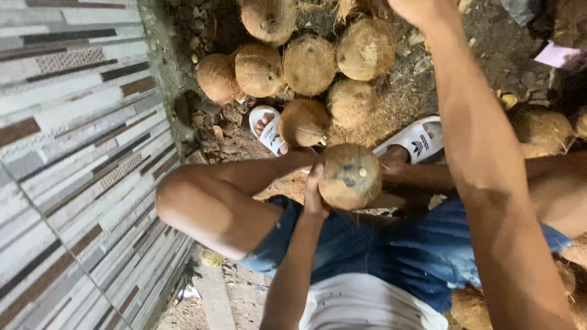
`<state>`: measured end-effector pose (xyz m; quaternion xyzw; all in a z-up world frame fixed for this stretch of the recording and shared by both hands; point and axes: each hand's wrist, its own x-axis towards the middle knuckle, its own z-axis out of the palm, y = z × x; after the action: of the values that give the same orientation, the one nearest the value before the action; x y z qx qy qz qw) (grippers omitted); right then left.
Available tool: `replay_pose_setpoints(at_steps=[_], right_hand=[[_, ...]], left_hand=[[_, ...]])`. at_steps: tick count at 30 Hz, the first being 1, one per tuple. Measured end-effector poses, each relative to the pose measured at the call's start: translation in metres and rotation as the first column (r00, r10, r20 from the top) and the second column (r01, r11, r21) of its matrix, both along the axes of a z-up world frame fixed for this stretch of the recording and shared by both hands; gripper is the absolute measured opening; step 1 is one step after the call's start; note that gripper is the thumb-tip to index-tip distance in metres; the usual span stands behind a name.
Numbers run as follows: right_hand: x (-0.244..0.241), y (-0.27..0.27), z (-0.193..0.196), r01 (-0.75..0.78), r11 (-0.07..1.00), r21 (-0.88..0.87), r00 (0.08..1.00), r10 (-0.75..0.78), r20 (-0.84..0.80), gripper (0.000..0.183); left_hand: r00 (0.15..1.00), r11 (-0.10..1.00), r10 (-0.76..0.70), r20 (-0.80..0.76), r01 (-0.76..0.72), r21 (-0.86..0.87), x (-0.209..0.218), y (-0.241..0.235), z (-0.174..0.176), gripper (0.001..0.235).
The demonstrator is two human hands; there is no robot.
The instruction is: The person sits on the floor and manually peels the fibrous husk off several coconuts. They pick up a coconut, pull away the fibers by hand, and discard the husk onto a pile before moving to the next coconut.
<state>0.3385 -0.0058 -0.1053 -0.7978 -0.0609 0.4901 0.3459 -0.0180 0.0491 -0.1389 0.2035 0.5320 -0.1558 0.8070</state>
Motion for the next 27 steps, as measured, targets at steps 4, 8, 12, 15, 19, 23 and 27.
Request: replay_pose_setpoints(at_steps=[4,8,12,15,19,23,27], right_hand=[[-0.079,-0.043,0.040,0.038,0.994,0.102,0.999,-0.040,0.020,0.082],[-0.180,-0.083,0.058,0.061,0.906,0.419,0.975,0.035,-0.218,0.120],[-0.254,-0.122,0.005,0.188,0.917,0.352,0.950,-0.079,-0.302,0.127],[-0.279,-0.147,-0.029,0.020,0.814,0.581,0.996,0.033,-0.080,0.092],[-0.284,-0.140,-0.007,0.341,0.935,0.097,0.916,-0.307,-0.259,0.108],[-0.274,-0.125,0.031,0.593,0.798,-0.107,0.743,-0.593,-0.309,0.119],[-0.279,-0.148,0.004,0.695,0.715,0.069,0.711,-0.671,-0.210,0.086]], left_hand=[[0.998,0.999,0.034,0.043,-0.035,0.032,-0.008,-0.002,-0.002,0.085],[0.996,0.998,0.059,0.065,-0.060,0.018,-0.014,-0.002,-0.010,0.081],[0.995,1.000,0.022,0.101,-0.024,0.019,-0.003,-0.006,0.007,0.071],[0.822,0.896,-0.411,0.393,0.285,0.342,0.004,-0.006,0.022,0.089],[0.871,0.828,-0.451,0.192,0.329,0.453,0.019,-0.027,0.032,0.085],[0.867,0.798,-0.490,0.090,0.404,0.447,0.040,-0.050,0.054,0.096],[0.849,0.802,-0.512,0.126,0.420,0.425,0.053,-0.056,0.048,0.093]])
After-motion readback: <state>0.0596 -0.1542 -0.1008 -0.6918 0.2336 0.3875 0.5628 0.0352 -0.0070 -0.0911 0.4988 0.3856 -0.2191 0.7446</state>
